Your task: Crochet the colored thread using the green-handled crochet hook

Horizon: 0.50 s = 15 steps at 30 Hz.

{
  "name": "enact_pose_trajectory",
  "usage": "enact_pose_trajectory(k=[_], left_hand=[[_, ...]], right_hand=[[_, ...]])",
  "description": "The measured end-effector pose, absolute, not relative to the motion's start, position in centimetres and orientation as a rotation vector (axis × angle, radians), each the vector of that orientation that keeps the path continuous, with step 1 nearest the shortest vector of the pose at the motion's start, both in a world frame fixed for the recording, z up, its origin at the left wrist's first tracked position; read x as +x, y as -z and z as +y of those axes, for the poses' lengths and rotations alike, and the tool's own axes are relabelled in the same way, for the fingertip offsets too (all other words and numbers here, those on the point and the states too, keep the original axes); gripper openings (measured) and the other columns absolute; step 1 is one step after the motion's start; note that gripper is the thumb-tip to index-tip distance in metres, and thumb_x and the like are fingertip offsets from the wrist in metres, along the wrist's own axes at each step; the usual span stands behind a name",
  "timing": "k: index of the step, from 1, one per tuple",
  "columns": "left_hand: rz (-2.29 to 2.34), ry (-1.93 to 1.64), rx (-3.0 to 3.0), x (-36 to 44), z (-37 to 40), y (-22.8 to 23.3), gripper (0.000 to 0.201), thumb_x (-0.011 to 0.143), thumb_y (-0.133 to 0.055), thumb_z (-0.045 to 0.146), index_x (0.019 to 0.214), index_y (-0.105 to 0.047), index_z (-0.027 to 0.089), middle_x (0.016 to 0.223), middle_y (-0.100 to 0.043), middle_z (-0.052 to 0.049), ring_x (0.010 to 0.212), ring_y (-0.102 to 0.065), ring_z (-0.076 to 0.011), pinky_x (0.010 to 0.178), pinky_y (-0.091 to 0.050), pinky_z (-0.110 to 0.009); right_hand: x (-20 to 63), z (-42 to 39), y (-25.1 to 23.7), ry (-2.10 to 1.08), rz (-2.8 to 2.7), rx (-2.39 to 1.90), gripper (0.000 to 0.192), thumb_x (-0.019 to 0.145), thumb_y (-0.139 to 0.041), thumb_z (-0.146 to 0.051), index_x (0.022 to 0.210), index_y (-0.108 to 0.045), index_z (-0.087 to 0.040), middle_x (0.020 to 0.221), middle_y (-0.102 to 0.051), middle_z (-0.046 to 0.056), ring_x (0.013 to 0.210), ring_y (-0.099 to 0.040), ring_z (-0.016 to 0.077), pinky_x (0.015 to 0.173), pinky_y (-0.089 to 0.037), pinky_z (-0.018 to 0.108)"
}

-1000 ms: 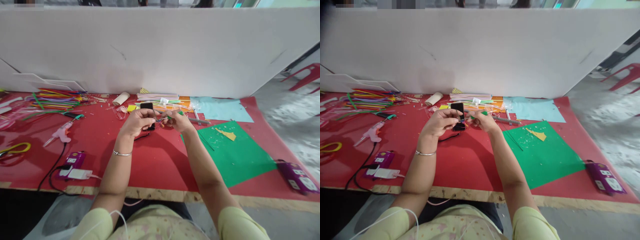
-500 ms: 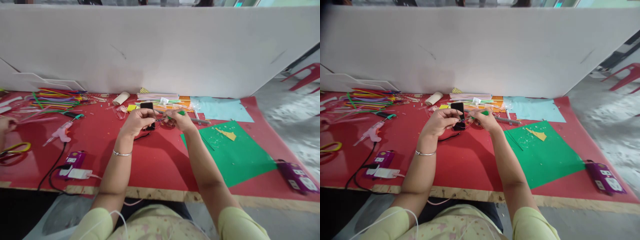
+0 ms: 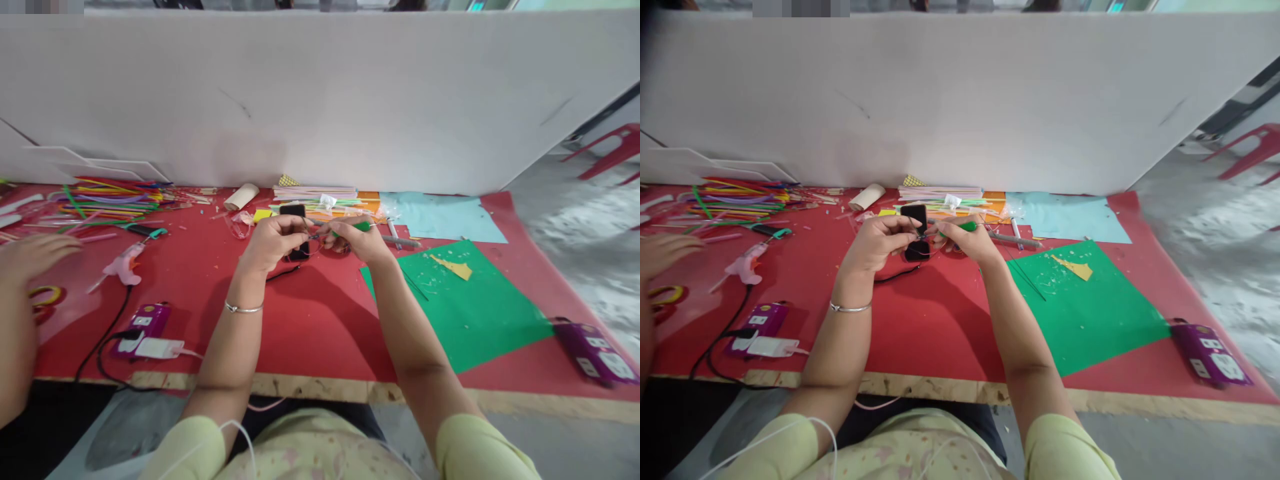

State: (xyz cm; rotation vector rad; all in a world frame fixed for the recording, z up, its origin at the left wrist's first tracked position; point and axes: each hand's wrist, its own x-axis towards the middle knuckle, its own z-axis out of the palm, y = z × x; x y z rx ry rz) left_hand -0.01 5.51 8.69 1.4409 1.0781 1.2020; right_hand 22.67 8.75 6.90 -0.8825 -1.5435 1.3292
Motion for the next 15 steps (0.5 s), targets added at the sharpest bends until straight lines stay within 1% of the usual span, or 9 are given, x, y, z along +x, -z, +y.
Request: enact_pose_trajectory(k=[5,10,15], left_hand=[[1.073,-1.228,1.457,-0.06,5.57,-8.54,0.025,0.072,-0.085,0.025,0.096,-0.087,0.019,0.076,-0.075,-0.002,0.061,-0.057,-0.0106,0.057,-0.044,-0.025],[1.106,-1.264,1.476,-0.11,5.80,-8.31,0.024,0.071,-0.084,0.025,0.093,-0.087,0.018,0.073,-0.074,-0.001,0.061,-0.056,-0.0109,0.058,-0.044,-0.026],[1.128,-1.327,1.456,-0.01,5.96,-8.09,0.026,0.069,-0.086,0.025,0.093,-0.086,0.018,0.076,-0.075,-0.002,0.063,-0.056,-0.0114,0.061,-0.045,-0.027]], right_hand=[[22.55,8.70,-6.95,-1.296,-1.552,-0.864,0.045,0.086,-0.079,-0.060,0.091,-0.090,-0.017,0.071,-0.081,0.007,0.053,-0.068,0.0132,0.051,-0.053,0.025],[22.36,8.69,-6.91,-1.251,-1.563,-0.871,0.046,0.087,-0.078,-0.061,0.090,-0.089,-0.016,0.071,-0.081,0.007,0.052,-0.067,0.0125,0.050,-0.052,0.025],[22.07,8.61,-6.89,-1.233,-1.537,-0.880,0.046,0.087,-0.079,-0.062,0.091,-0.089,-0.017,0.072,-0.081,0.006,0.055,-0.069,0.0137,0.052,-0.056,0.025]])
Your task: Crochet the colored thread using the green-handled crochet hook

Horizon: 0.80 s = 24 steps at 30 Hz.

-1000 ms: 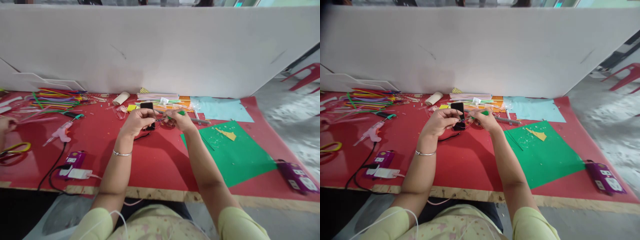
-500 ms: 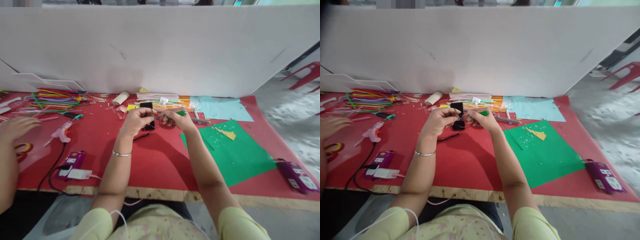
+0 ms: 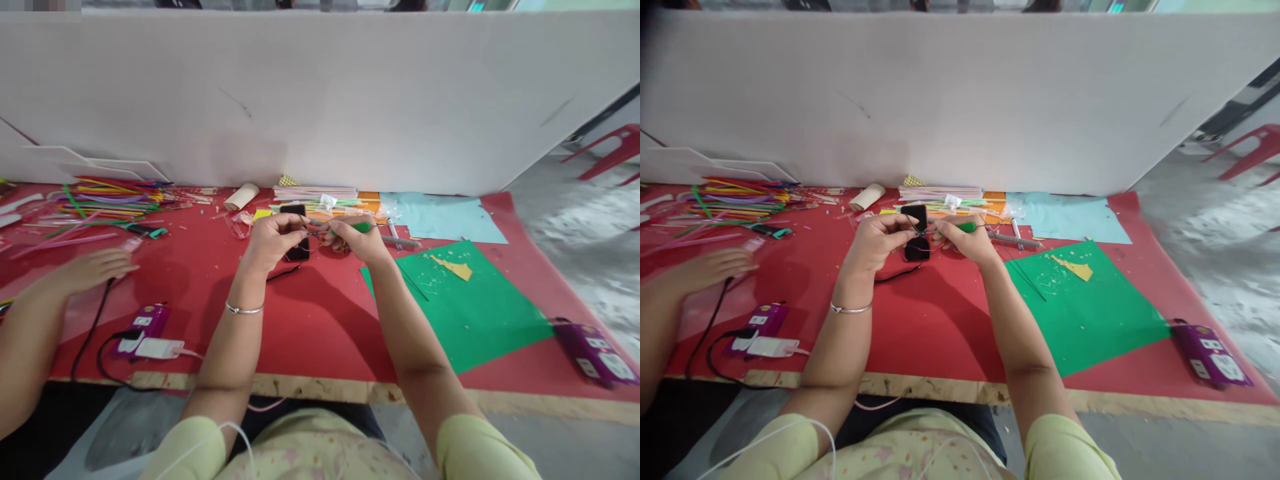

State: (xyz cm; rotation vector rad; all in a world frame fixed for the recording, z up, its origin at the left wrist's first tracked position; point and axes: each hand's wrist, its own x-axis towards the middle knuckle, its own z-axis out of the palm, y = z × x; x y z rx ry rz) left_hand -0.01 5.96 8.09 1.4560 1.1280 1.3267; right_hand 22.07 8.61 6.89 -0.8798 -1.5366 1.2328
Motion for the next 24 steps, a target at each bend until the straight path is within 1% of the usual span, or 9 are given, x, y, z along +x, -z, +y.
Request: enact_pose_trajectory(k=[5,8,11,14,16,20,24], left_hand=[[1.166,-1.383,1.461,0.0,6.1,-7.9,0.022,0.069,-0.087,0.025,0.090,-0.086,0.018,0.075,-0.074,-0.002,0.067,-0.059,-0.0127,0.065,-0.047,-0.027],[1.189,-1.417,1.472,-0.1,6.3,-7.9,0.021,0.069,-0.087,0.027,0.088,-0.086,0.019,0.074,-0.074,-0.002,0.069,-0.062,-0.0144,0.065,-0.049,-0.027],[1.207,-1.449,1.458,-0.2,6.3,-7.9,0.021,0.068,-0.087,0.025,0.088,-0.086,0.018,0.074,-0.075,-0.002,0.067,-0.062,-0.0138,0.064,-0.049,-0.026],[1.209,-1.497,1.440,-0.4,6.4,-7.8,0.020,0.069,-0.087,0.023,0.089,-0.086,0.019,0.077,-0.076,-0.003,0.069,-0.063,-0.0131,0.065,-0.050,-0.025],[1.207,-1.520,1.434,-0.4,6.4,-7.8,0.019,0.070,-0.087,0.023,0.089,-0.086,0.019,0.074,-0.074,-0.002,0.067,-0.061,-0.0124,0.063,-0.048,-0.024],[1.208,-1.519,1.419,-0.4,6.3,-7.8,0.020,0.071,-0.088,0.024,0.090,-0.085,0.018,0.068,-0.069,0.001,0.060,-0.057,-0.0105,0.059,-0.045,-0.024],[1.227,-1.528,1.413,-0.4,6.3,-7.9,0.020,0.070,-0.088,0.025,0.089,-0.085,0.019,0.072,-0.074,-0.002,0.064,-0.062,-0.0129,0.061,-0.049,-0.025]], right_hand=[[21.6,8.2,-7.0,-1.152,-1.567,-0.831,0.048,0.090,-0.077,-0.066,0.091,-0.088,-0.019,0.077,-0.081,0.005,0.061,-0.071,0.0149,0.057,-0.062,0.027],[21.1,7.7,-7.2,-1.167,-1.582,-0.817,0.054,0.092,-0.073,-0.071,0.100,-0.087,-0.020,0.080,-0.081,0.005,0.065,-0.075,0.0154,0.060,-0.064,0.027],[20.6,7.1,-7.5,-1.219,-1.619,-0.772,0.059,0.094,-0.068,-0.074,0.107,-0.085,-0.019,0.081,-0.081,0.005,0.071,-0.079,0.0178,0.065,-0.067,0.028],[20.1,6.7,-7.7,-1.195,-1.633,-0.725,0.055,0.097,-0.066,-0.072,0.099,-0.083,-0.019,0.091,-0.083,0.008,0.077,-0.081,0.0194,0.072,-0.070,0.031],[20.0,6.6,-7.7,-1.122,-1.672,-0.696,0.052,0.100,-0.064,-0.068,0.093,-0.081,-0.020,0.097,-0.084,0.008,0.083,-0.081,0.0201,0.077,-0.069,0.033],[20.0,6.8,-7.8,-0.912,-1.768,-0.689,0.050,0.106,-0.056,-0.064,0.092,-0.081,-0.022,0.096,-0.083,0.008,0.092,-0.080,0.0217,0.086,-0.066,0.034],[20.1,6.9,-7.8,-0.798,-1.809,-0.711,0.052,0.109,-0.052,-0.062,0.088,-0.080,-0.023,0.100,-0.084,0.008,0.097,-0.079,0.0225,0.091,-0.063,0.036]])
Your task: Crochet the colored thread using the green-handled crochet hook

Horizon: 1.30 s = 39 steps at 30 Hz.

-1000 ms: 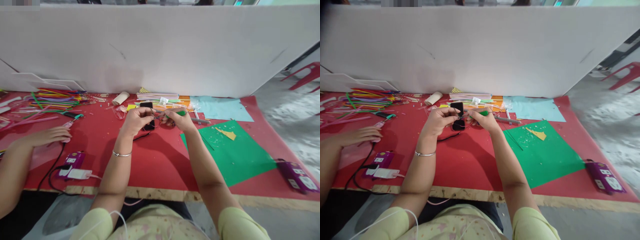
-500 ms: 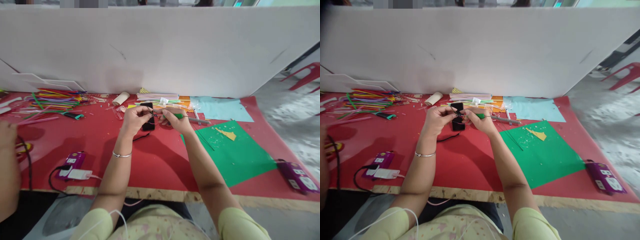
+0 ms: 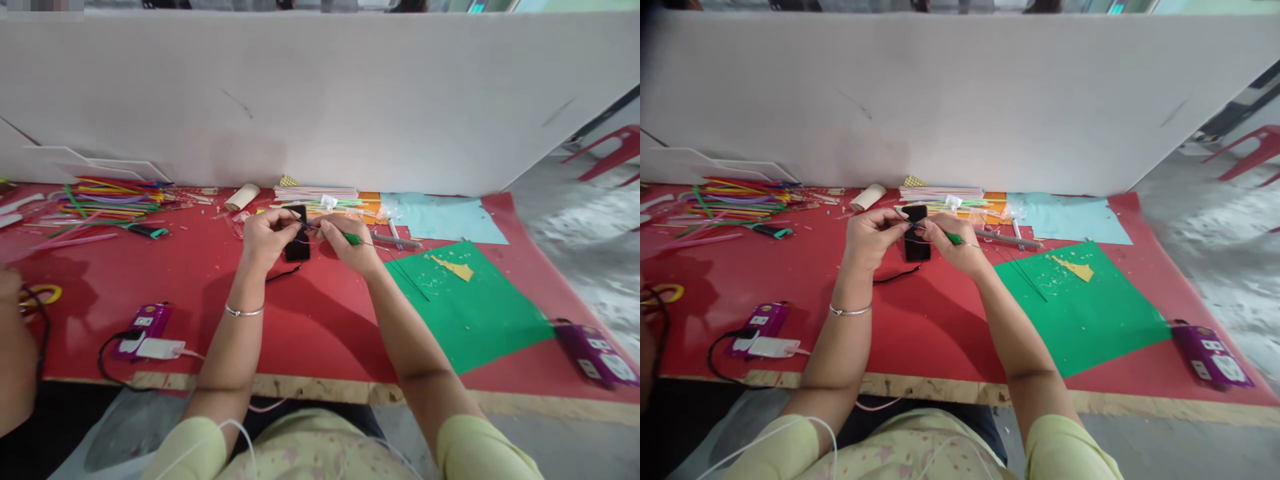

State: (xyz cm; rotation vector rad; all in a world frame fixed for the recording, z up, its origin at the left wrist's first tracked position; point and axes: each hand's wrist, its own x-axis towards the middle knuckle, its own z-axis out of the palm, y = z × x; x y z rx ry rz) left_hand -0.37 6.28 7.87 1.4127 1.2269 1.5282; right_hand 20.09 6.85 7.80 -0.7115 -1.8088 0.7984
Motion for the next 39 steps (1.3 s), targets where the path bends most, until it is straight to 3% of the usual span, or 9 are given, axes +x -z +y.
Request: enact_pose_trajectory(k=[7,23,28,30,33,39], left_hand=[[1.261,-1.566,1.425,-0.5,6.4,-7.7,0.020,0.072,-0.088,0.026,0.090,-0.084,0.019,0.079,-0.077,-0.003,0.072,-0.069,-0.0152,0.067,-0.054,-0.027],[1.335,-1.595,1.469,-0.5,6.7,-7.1,0.033,0.075,-0.085,0.024,0.107,-0.086,0.019,0.089,-0.082,-0.005,0.081,-0.075,-0.0176,0.078,-0.058,-0.030],[1.256,-1.605,1.408,-0.1,6.6,-7.4,0.035,0.072,-0.087,0.026,0.107,-0.085,0.020,0.087,-0.081,-0.004,0.078,-0.073,-0.0157,0.075,-0.057,-0.028],[1.205,-1.594,1.311,0.4,6.5,-7.7,0.039,0.069,-0.088,0.027,0.108,-0.084,0.020,0.082,-0.078,-0.002,0.069,-0.068,-0.0127,0.065,-0.054,-0.026],[1.113,-1.587,1.099,1.8,6.4,-7.9,0.046,0.064,-0.089,0.029,0.108,-0.081,0.019,0.072,-0.071,0.003,0.051,-0.050,-0.0063,0.047,-0.037,-0.022],[0.975,-1.599,0.838,4.1,5.9,-8.2,0.047,0.059,-0.090,0.027,0.104,-0.076,0.021,0.061,-0.054,0.010,0.047,-0.035,-0.0035,0.042,-0.022,-0.021]], right_hand=[[19.6,6.8,-7.6,-0.704,-1.791,-0.682,0.050,0.110,-0.053,-0.056,0.081,-0.077,-0.024,0.100,-0.084,0.009,0.097,-0.079,0.0226,0.092,-0.062,0.038],[19.0,6.8,-6.6,-0.441,-1.856,-0.698,0.039,0.112,-0.051,-0.044,0.090,-0.076,-0.024,0.111,-0.083,0.011,0.103,-0.079,0.0217,0.098,-0.063,0.037],[18.6,7.1,-5.6,-0.339,-1.841,-0.638,0.030,0.111,-0.055,-0.039,0.097,-0.076,-0.023,0.109,-0.081,0.012,0.102,-0.078,0.0219,0.096,-0.064,0.039],[18.3,7.1,-5.3,-0.321,-1.802,-0.633,0.027,0.111,-0.055,-0.038,0.100,-0.076,-0.024,0.108,-0.080,0.011,0.102,-0.077,0.0221,0.095,-0.064,0.039],[17.9,6.9,-5.1,-0.292,-1.718,-0.632,0.027,0.111,-0.055,-0.036,0.099,-0.076,-0.024,0.106,-0.079,0.010,0.102,-0.077,0.0221,0.095,-0.063,0.040],[17.7,6.6,-5.0,-0.243,-1.581,-0.657,0.032,0.112,-0.053,-0.036,0.094,-0.076,-0.024,0.100,-0.077,0.010,0.098,-0.075,0.0216,0.093,-0.062,0.039]])
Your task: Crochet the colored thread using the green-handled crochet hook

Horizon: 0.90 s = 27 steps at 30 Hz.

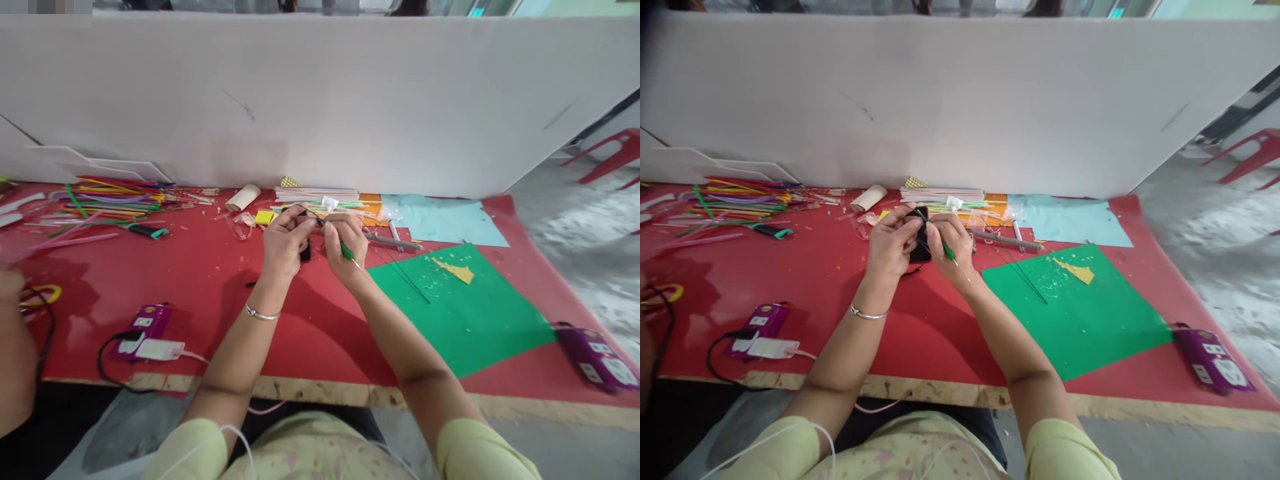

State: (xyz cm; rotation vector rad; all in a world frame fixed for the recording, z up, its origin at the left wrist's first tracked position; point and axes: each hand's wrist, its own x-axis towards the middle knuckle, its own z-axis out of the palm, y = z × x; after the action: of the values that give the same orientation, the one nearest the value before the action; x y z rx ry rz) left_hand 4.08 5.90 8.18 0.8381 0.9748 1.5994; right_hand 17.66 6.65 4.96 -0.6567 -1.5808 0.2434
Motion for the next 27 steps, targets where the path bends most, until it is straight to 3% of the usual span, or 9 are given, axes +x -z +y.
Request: enact_pose_trajectory(k=[9,14,20,27], left_hand=[[0.734,-1.232,0.744,1.4,5.9,-9.4,0.040,0.058,-0.090,0.017,0.096,-0.076,0.018,0.061,-0.048,0.010,0.048,-0.034,-0.0006,0.040,-0.017,-0.013],[0.748,-1.252,0.817,0.3,6.0,-9.3,0.041,0.060,-0.090,0.015,0.100,-0.080,0.016,0.060,-0.054,0.008,0.046,-0.036,-0.0017,0.040,-0.021,-0.014],[0.808,-1.265,0.870,-0.3,5.8,-9.4,0.041,0.059,-0.091,0.015,0.099,-0.082,0.014,0.061,-0.059,0.006,0.045,-0.037,-0.0015,0.041,-0.020,-0.016],[0.738,-1.285,0.855,0.1,6.0,-8.9,0.043,0.060,-0.093,0.015,0.102,-0.084,0.018,0.063,-0.059,0.007,0.045,-0.034,-0.0004,0.041,-0.019,-0.015]], right_hand=[[18.3,6.9,-5.0,-0.354,-1.662,-0.559,0.038,0.112,-0.053,-0.047,0.095,-0.079,-0.025,0.106,-0.079,0.010,0.104,-0.076,0.0224,0.098,-0.061,0.041],[19.7,8.1,-5.4,-0.358,-1.807,-0.417,0.025,0.109,-0.063,-0.041,0.103,-0.080,-0.024,0.111,-0.081,0.009,0.106,-0.079,0.0218,0.097,-0.064,0.039],[20.4,8.0,-5.9,-0.382,-1.908,-0.417,0.022,0.108,-0.065,-0.040,0.113,-0.081,-0.026,0.119,-0.083,0.010,0.112,-0.080,0.0231,0.102,-0.065,0.040],[19.7,7.6,-6.1,-0.460,-1.807,-0.435,0.029,0.111,-0.059,-0.042,0.105,-0.082,-0.025,0.111,-0.083,0.008,0.108,-0.080,0.0217,0.099,-0.064,0.038]])
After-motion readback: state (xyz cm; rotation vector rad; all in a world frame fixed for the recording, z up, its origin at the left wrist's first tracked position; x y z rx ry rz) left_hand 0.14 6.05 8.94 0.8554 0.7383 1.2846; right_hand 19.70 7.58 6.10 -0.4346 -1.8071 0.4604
